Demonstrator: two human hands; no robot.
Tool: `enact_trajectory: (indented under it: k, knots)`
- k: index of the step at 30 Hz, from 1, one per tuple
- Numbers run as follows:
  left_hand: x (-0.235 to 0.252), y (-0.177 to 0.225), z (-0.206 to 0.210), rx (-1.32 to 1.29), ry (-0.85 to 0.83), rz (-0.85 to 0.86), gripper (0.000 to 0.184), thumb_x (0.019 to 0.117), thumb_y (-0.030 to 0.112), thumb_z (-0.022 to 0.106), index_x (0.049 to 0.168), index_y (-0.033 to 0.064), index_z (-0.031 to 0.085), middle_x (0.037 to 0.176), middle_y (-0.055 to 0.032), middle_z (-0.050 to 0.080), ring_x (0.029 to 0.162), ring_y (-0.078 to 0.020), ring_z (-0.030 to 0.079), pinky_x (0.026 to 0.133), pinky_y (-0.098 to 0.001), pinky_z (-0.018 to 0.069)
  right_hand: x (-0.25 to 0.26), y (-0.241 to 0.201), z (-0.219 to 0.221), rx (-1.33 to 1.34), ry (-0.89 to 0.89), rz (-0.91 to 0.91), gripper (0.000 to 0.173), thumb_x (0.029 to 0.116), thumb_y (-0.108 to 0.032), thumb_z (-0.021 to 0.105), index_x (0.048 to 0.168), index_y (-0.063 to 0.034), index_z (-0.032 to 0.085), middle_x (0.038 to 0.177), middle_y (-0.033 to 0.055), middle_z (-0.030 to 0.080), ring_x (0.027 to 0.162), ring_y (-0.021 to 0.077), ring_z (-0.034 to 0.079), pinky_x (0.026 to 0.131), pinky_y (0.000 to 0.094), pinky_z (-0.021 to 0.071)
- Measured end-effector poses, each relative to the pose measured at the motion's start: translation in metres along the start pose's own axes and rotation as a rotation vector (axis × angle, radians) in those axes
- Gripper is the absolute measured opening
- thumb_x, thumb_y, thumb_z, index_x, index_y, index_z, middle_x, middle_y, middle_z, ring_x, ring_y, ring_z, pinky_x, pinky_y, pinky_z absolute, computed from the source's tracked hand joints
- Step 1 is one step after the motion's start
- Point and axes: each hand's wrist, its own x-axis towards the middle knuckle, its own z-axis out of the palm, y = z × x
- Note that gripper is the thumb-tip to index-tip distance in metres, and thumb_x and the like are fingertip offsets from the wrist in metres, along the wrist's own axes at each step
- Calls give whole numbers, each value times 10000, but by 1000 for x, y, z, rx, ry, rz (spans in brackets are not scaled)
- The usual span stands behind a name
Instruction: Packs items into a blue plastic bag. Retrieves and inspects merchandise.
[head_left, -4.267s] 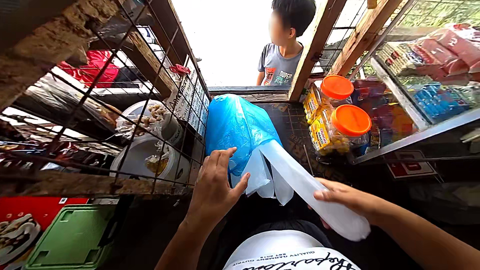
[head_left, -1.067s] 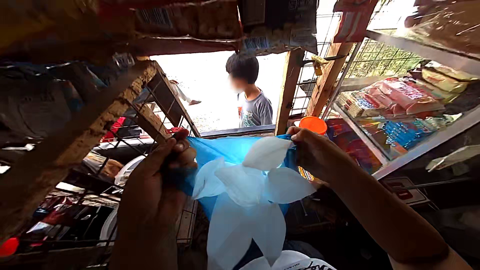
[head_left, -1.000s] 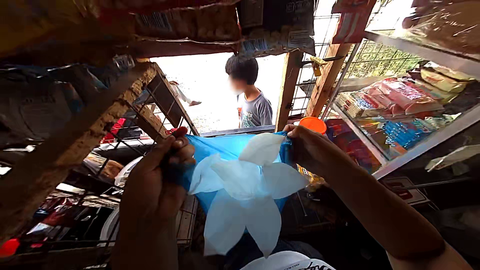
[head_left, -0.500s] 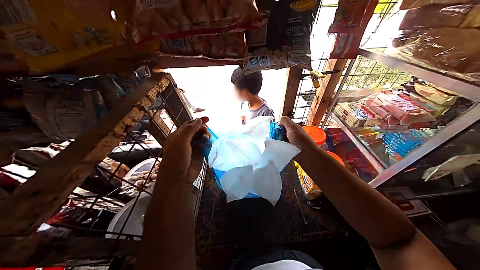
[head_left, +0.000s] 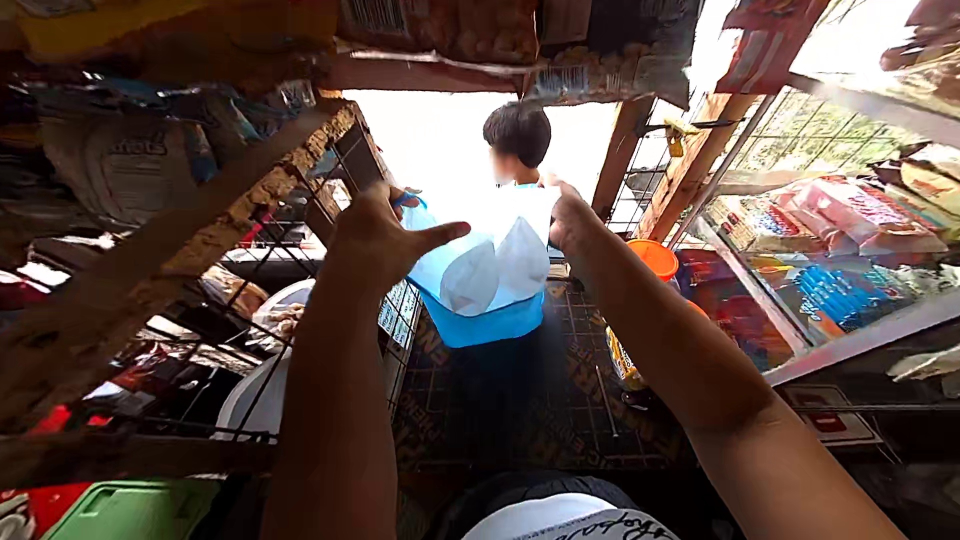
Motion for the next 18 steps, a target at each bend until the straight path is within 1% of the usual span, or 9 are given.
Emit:
enact_trajectory:
  k: [1, 2, 6, 9, 11, 13, 15, 17, 18]
  knots:
    - [3, -1, -2, 16, 13, -2, 668, 830, 399, 853, 1238, -63, 596, 1028, -245, 612, 920, -371, 570, 828, -607, 452, 6, 3, 1, -45, -22, -16, 368, 1115, -329, 393, 1314, -60, 546, 1120, 122, 615, 1000, 205, 611, 842, 399, 531]
    - [5, -3, -3, 37, 29, -9, 653, 844, 409, 840, 1232, -60, 601, 1030, -251, 611, 922, -375, 571, 833, -614, 448, 10, 6, 4, -89, -27, -39, 355, 1112, -307, 407, 1320, -54, 544, 1137, 130, 618, 1019, 213, 612, 854, 410, 531]
    - [14, -8, -7, 77, 82, -10, 636, 896, 406, 788, 1251, -81, 585, 1086, -280, 603, 959, -394, 567, 871, -619, 431, 21, 17, 10, -288, -93, -143, 223, 1067, -155, 490, 1233, -24, 561, 1078, 134, 609, 951, 199, 603, 810, 395, 532]
    - [14, -9, -6, 64, 99, -39, 599, 910, 397, 775, 1235, -69, 585, 1070, -237, 593, 929, -333, 550, 850, -567, 432, 19, 21, 5, -297, -257, -105, 319, 1071, -128, 468, 1383, -65, 478, 1143, 131, 630, 988, 181, 635, 838, 372, 552]
    - [16, -9, -6, 49, 107, -48, 592, 902, 396, 783, 1224, -60, 585, 1048, -214, 588, 911, -312, 543, 835, -551, 435, 18, 18, -2, -278, -399, -100, 306, 1086, -120, 433, 1385, -72, 474, 1110, 84, 642, 967, 139, 654, 841, 334, 571]
    - [17, -9, -6, 40, 109, -48, 598, 893, 405, 791, 1225, -49, 588, 1047, -200, 591, 922, -307, 548, 846, -539, 437, 20, 10, -11, -370, -515, -93, 167, 1089, -121, 415, 1202, -95, 535, 959, 13, 642, 868, 90, 653, 766, 290, 570]
    - [18, -10, -4, 47, 113, -42, 600, 889, 419, 791, 1214, -44, 591, 1027, -183, 589, 916, -299, 549, 842, -532, 439, 23, 0, -22, -547, -644, -100, 147, 1079, -94, 411, 1070, -108, 556, 873, -27, 647, 805, 52, 647, 711, 247, 556]
    - [20, -10, -2, 44, 116, -34, 597, 888, 420, 792, 1207, -45, 596, 1021, -182, 594, 915, -302, 552, 839, -541, 437, 26, -11, -29, -781, -739, -158, 167, 1060, -61, 436, 1051, -79, 603, 896, -30, 640, 811, 27, 635, 717, 224, 547]
    - [21, -10, -2, 40, 115, -34, 593, 891, 420, 789, 1207, -44, 596, 1022, -178, 594, 913, -296, 554, 837, -532, 441, 27, -16, -29, -956, -768, -226, 153, 1039, -50, 470, 997, -57, 617, 938, -4, 605, 845, 37, 600, 735, 225, 512]
